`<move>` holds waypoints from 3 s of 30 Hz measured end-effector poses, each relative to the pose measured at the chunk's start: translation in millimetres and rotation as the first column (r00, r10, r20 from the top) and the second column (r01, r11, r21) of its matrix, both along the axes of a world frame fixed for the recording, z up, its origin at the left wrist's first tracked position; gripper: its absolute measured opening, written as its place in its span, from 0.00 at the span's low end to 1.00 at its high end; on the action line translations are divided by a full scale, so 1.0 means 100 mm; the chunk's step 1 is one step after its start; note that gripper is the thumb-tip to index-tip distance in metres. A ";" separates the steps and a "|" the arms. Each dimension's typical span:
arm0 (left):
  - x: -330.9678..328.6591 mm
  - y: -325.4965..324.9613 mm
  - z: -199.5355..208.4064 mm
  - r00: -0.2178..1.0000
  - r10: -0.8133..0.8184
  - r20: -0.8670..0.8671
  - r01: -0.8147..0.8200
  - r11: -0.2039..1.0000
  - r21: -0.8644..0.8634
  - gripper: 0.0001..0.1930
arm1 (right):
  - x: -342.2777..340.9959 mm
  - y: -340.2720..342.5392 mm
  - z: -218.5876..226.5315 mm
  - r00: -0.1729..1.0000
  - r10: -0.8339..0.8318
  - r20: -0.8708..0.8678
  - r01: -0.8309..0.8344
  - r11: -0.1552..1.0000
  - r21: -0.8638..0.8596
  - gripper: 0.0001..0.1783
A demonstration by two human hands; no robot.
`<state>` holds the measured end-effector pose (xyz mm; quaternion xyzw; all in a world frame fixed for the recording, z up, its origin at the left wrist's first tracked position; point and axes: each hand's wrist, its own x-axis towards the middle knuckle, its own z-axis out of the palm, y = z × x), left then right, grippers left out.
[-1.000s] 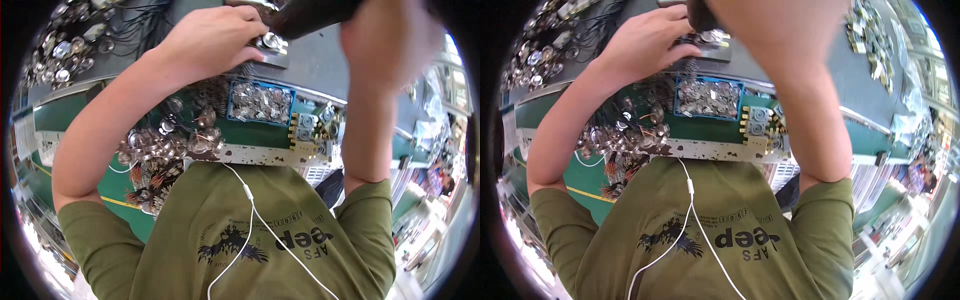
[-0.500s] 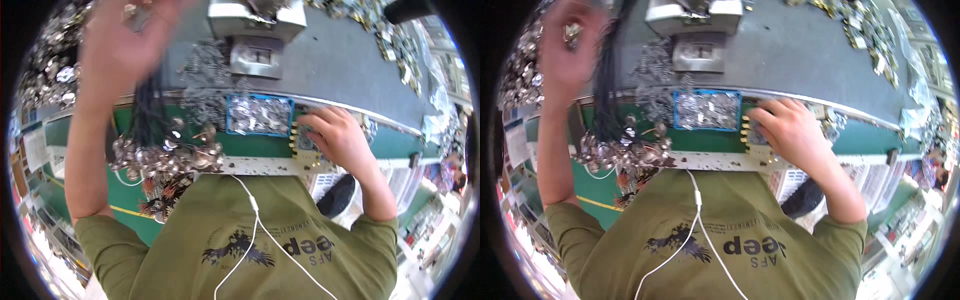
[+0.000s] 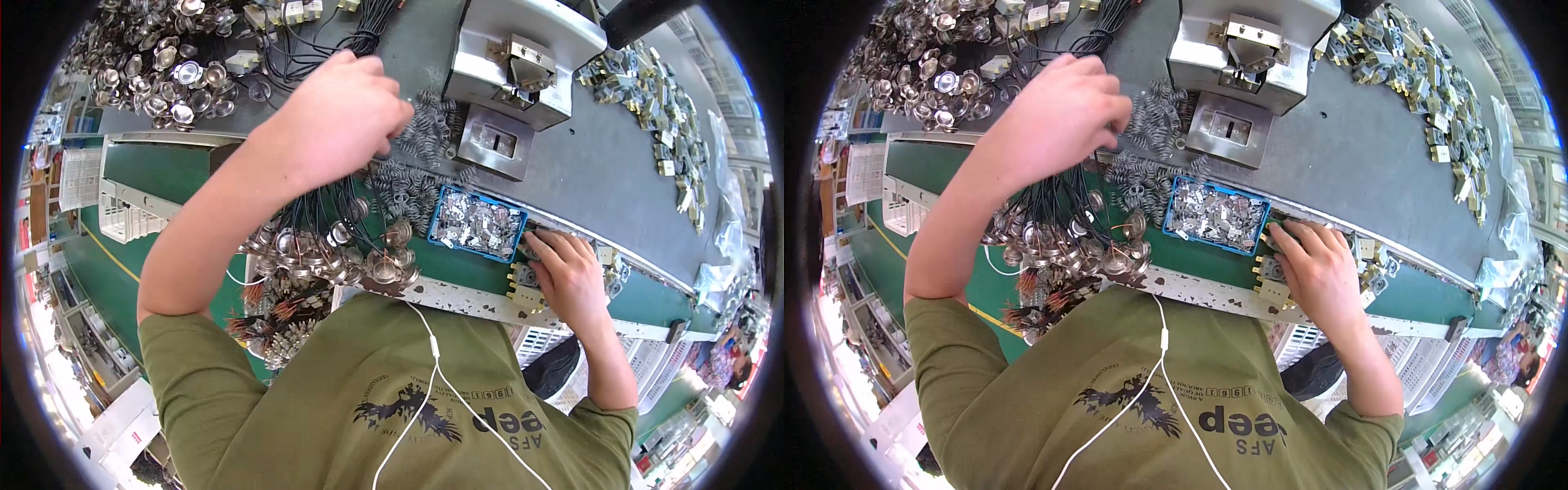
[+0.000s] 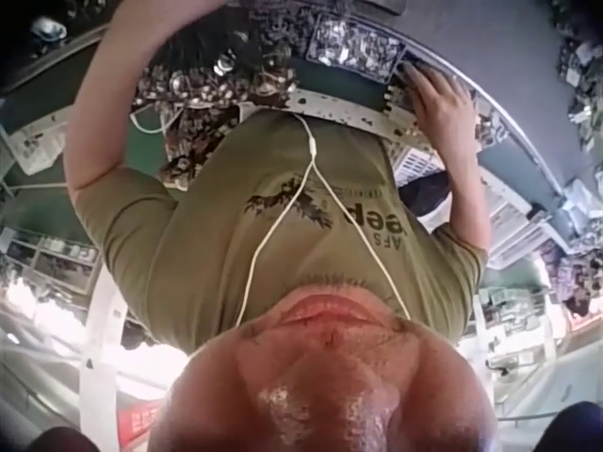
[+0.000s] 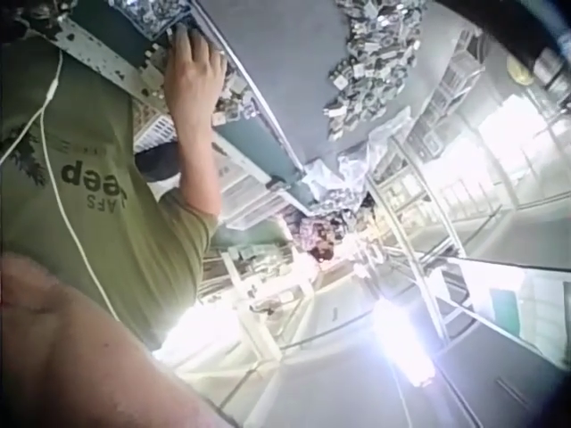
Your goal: Assembling electrical components on a production line using an electric screwdriver.
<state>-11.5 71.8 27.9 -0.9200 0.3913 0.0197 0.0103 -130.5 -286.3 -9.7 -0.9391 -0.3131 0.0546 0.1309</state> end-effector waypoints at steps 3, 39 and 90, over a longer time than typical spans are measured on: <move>-0.03 0.00 -0.14 0.997 -0.031 0.069 0.029 0.999 0.032 0.04 | -0.01 0.02 0.04 0.996 -0.082 -0.046 0.084 0.996 0.043 0.24; -0.27 0.41 0.37 0.770 -0.020 -0.638 -0.162 0.961 -0.226 0.08 | 0.47 1.37 0.40 0.396 0.215 -0.893 0.687 0.576 0.443 0.15; 0.01 -0.60 -0.25 0.942 -0.242 -0.232 0.039 0.768 -0.640 0.09 | 0.52 0.90 0.14 0.865 0.190 -0.465 0.501 -0.251 0.828 0.18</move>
